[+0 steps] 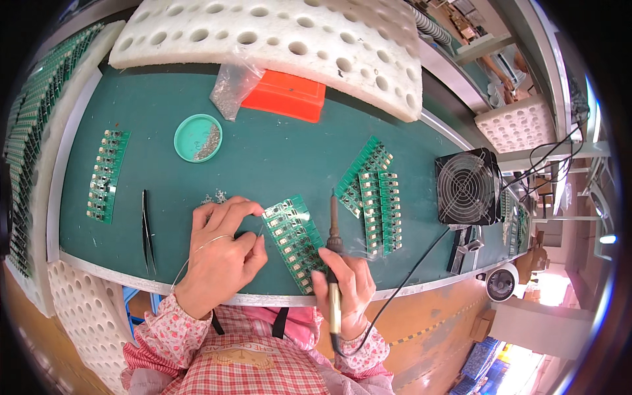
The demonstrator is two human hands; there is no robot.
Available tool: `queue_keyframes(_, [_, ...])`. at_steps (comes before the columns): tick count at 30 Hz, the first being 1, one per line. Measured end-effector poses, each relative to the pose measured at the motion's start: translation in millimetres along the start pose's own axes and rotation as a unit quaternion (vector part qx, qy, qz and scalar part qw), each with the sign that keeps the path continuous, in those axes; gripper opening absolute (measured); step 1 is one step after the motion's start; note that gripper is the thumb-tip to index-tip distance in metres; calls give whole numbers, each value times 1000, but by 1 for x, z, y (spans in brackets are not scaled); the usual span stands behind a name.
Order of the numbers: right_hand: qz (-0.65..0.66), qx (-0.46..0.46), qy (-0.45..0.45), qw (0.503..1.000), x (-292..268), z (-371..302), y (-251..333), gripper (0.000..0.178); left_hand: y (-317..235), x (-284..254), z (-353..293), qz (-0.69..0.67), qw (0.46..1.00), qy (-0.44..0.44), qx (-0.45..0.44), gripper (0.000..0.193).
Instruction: The person solders small components onto circuit boards on a workbench using a soldering iron, solder wire, and tweezers.
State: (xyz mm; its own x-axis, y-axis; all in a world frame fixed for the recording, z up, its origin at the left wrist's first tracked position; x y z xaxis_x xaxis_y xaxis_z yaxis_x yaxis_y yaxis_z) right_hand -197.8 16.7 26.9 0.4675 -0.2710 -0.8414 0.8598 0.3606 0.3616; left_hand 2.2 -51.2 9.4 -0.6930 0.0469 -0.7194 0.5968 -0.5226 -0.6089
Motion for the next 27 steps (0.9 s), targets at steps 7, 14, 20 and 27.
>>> queue_keyframes(7, [-39, 79, 33, 996, 11, -14, 6, 85, -3, -2, 4, 22, 1000, 5, 8, 18])
queue_keyframes(14, [113, 172, -54, 977, 10, -3, 8, 91, -27, -7, -1, 11, 998, 12, -68, 32])
queue_keyframes(20, [144, 175, -123, 966, 13, -6, 20, 96, -36, 22, -7, -393, 897, 45, -197, 23])
queue_keyframes(27, [229, 140, -142, 953, 14, -21, 11, 95, -26, 17, 0, -497, 833, 76, -231, 22])
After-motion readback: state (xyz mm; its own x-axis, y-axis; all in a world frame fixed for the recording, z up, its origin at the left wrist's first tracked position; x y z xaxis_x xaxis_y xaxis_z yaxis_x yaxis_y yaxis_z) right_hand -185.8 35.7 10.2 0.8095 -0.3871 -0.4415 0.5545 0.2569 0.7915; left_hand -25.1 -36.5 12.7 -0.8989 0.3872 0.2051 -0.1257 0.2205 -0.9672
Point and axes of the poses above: each hand's wrist, its own z-axis towards the middle knuckle, its own x-axis out of the palm, y = z × x, the point moved 2 cm from there along z, towards the middle knuckle, and after that the axes turned 7 degrees about y, right-handed, at the moved point
